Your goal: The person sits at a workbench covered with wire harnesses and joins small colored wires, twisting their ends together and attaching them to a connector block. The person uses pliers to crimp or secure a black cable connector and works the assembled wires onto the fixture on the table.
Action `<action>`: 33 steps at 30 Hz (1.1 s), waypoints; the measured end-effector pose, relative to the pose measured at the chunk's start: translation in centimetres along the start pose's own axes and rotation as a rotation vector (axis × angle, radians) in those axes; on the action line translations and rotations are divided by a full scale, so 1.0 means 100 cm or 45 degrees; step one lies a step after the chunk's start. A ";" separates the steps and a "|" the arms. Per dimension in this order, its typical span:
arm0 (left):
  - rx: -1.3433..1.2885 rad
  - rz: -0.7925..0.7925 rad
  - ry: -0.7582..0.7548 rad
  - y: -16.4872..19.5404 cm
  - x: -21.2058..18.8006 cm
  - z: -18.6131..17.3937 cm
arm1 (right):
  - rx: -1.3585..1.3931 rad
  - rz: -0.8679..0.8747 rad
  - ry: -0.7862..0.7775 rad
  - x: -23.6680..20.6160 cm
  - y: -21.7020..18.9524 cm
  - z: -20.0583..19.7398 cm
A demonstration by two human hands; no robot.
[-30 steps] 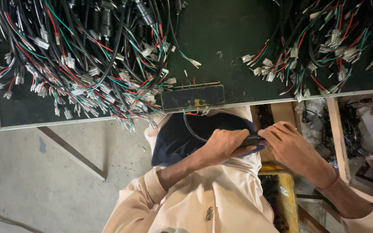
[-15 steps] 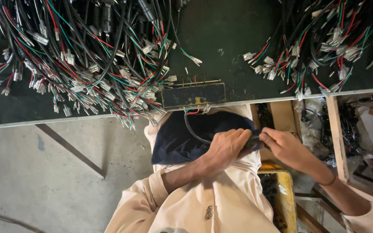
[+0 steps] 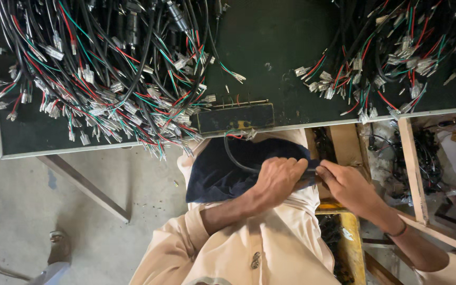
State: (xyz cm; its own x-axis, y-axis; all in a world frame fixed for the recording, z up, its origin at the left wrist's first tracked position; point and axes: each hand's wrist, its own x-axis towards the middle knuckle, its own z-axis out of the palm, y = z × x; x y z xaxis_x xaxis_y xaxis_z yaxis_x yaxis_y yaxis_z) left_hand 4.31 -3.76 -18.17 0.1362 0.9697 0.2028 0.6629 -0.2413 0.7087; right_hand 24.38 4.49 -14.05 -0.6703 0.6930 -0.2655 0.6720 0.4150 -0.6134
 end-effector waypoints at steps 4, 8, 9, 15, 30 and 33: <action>0.004 0.003 -0.003 0.003 -0.001 0.001 | 0.178 0.215 -0.197 0.004 0.014 0.004; 0.012 -0.036 -0.016 0.000 -0.001 0.001 | 0.249 0.394 -0.312 0.010 0.015 0.000; 0.016 -0.045 -0.024 -0.001 -0.001 0.002 | 0.301 0.384 -0.319 0.011 0.013 -0.001; -0.088 -0.204 -0.146 -0.003 0.003 0.003 | 0.156 -0.140 -0.049 0.010 -0.011 -0.011; 0.041 -0.095 -0.049 0.000 0.016 0.009 | 0.431 0.119 -0.105 0.021 0.028 0.007; 0.079 -0.082 0.013 0.002 0.025 0.014 | 0.493 0.094 -0.129 0.030 0.041 0.002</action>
State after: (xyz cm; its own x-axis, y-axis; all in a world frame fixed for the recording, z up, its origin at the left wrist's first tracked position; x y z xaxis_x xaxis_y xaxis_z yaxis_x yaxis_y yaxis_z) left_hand 5.79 -1.28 -18.48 0.0846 0.9826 0.1653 0.7147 -0.1755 0.6771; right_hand 25.08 8.15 -17.51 -0.6654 0.6427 -0.3796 0.5641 0.1000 -0.8196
